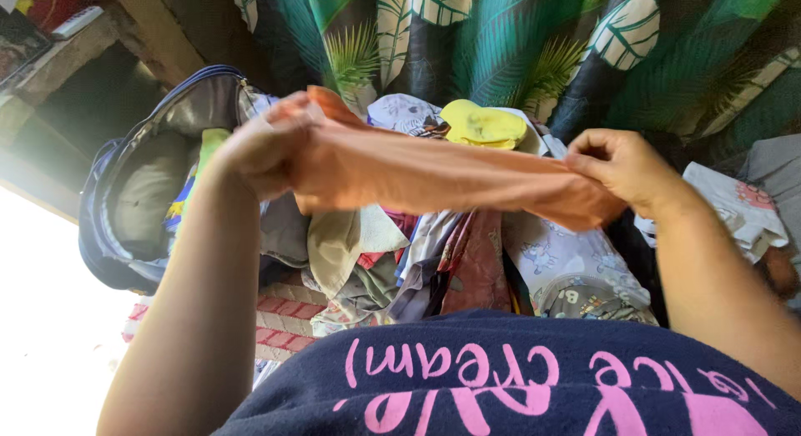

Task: The person folds several pieces of clothing, including a pink patterned top, a green shirt, and an orange shirt, then places them into an open backpack. The person continues to fold and pack additional garments from a pile on the bed.

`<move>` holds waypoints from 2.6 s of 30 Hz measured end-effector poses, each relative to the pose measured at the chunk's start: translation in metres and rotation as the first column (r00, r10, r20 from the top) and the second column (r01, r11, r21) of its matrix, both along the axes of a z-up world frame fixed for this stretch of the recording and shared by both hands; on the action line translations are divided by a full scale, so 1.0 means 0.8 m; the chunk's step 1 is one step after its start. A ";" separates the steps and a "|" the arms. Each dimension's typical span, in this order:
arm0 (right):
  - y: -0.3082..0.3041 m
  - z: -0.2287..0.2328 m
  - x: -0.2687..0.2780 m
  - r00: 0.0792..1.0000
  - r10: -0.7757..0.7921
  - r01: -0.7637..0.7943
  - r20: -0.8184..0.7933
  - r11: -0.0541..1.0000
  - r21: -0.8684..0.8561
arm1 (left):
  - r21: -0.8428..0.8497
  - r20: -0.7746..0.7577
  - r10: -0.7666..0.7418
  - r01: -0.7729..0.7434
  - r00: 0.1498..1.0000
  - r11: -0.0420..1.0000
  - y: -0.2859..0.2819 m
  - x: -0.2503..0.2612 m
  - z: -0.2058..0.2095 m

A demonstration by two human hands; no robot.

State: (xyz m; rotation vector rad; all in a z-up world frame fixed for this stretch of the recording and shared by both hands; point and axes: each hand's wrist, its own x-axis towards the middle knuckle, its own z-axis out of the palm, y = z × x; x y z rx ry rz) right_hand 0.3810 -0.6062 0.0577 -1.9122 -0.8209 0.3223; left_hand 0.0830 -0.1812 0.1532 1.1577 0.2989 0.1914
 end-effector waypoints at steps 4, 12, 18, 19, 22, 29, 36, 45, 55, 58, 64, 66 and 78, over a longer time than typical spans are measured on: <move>-0.009 0.022 0.012 0.934 -0.060 -0.039 0.352 0.963 0.266 | 0.292 -0.176 0.159 -0.102 0.972 0.951 -0.009 0.024 -0.035; -0.039 -0.038 0.023 0.944 -0.020 -0.046 0.330 0.981 0.189 | 0.688 0.093 0.295 -0.276 0.951 0.671 0.021 0.058 -0.117; -0.050 -0.114 -0.052 0.962 0.179 -0.055 0.207 0.866 -0.497 | 0.836 -0.547 0.114 0.533 0.830 0.130 0.015 0.032 -0.260; -0.041 -0.118 -0.066 0.954 0.131 -0.007 0.270 0.908 -0.418 | 0.808 -0.577 0.125 0.542 0.807 0.230 0.011 0.028 -0.271; 0.005 -0.113 -0.100 0.977 0.040 0.067 0.209 0.873 -0.483 | 0.762 -0.609 0.182 0.506 0.772 0.404 0.000 0.029 -0.276; 0.035 -0.084 -0.159 0.964 0.067 0.178 0.257 0.555 -0.813 | 0.977 -0.134 0.468 0.037 0.874 0.211 -0.013 0.013 -0.201; 0.009 -0.102 -0.124 0.938 0.025 0.253 0.346 0.634 -0.731 | 0.935 -0.345 0.526 0.332 0.778 0.123 -0.095 0.005 -0.149; -0.083 -0.138 -0.001 0.966 -0.042 0.110 0.255 0.960 -0.259 | 0.969 -0.244 0.397 0.205 0.885 0.139 -0.102 -0.002 -0.187; -0.144 -0.087 -0.001 0.840 -0.017 -0.371 -0.542 0.709 -0.599 | 0.579 -0.294 -0.154 0.303 0.943 0.757 -0.045 -0.037 -0.173; -0.133 -0.075 0.010 0.731 0.071 -0.351 -0.679 0.892 -0.284 | 0.397 -0.417 -0.222 0.397 0.881 0.827 -0.045 -0.028 -0.132; -0.052 -0.116 0.006 0.714 0.095 0.146 -0.694 0.949 0.281 | -0.141 -0.347 -0.010 -0.042 0.938 0.989 -0.047 0.013 -0.135; -0.039 -0.128 0.004 0.749 -0.113 0.209 -0.652 0.976 0.070 | -0.008 -0.409 -0.030 0.029 0.912 1.000 -0.047 0.028 -0.162; -0.076 -0.128 0.031 0.704 -0.390 0.440 -0.594 0.895 -0.067 | 0.483 -0.466 0.042 0.214 0.884 0.849 -0.013 0.031 -0.227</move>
